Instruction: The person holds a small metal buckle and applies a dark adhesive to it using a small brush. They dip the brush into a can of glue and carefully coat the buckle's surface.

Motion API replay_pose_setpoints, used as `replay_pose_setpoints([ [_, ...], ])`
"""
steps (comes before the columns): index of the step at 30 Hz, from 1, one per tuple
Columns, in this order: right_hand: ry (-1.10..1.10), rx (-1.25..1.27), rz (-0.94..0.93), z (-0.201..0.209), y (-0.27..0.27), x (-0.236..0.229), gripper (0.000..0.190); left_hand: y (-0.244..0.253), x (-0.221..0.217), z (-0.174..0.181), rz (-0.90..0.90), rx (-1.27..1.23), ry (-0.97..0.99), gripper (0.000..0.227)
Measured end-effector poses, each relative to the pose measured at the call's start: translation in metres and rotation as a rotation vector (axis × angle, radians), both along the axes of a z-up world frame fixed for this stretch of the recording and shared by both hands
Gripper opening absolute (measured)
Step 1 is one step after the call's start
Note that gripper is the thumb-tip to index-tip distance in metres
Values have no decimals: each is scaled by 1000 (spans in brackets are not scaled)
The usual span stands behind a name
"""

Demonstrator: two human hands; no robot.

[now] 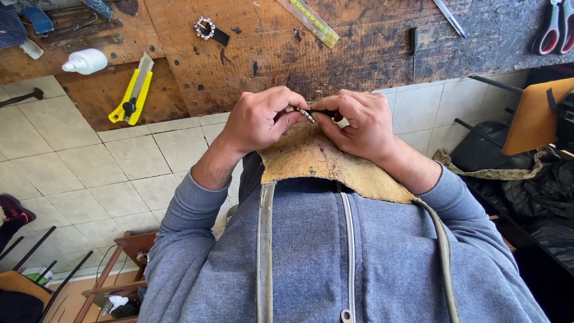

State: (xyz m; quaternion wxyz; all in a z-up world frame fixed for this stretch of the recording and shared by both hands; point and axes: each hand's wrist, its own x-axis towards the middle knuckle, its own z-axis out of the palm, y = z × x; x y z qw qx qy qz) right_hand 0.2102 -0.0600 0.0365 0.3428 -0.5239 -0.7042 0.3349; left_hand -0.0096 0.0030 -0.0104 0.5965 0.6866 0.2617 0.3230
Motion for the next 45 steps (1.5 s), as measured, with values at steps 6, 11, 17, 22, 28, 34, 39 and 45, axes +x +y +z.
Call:
replay_pose_setpoints([
  [6,112,-85,18,16,4,1,11,-9,4,-6,32,-42,-76,10],
  [11,350,-217,7,2,-4,24,12,-14,3,-19,57,-134,-223,8],
  [17,410,-207,40,7,-2,24,19,-10,7,-8,94,-57,-242,9],
  [22,393,-90,74,5,-3,27,24,-11,7,-8,122,115,-210,12],
  [28,275,40,53,-2,-5,33,9,-16,9,-14,114,294,-220,12],
  [34,159,236,-55,-11,-16,34,13,-17,15,-12,159,232,-235,14],
  [39,256,404,-12,-4,-18,26,19,-16,16,-18,195,181,-257,14],
  [45,159,250,-35,-3,-13,19,8,-16,22,-13,184,111,-242,15],
])
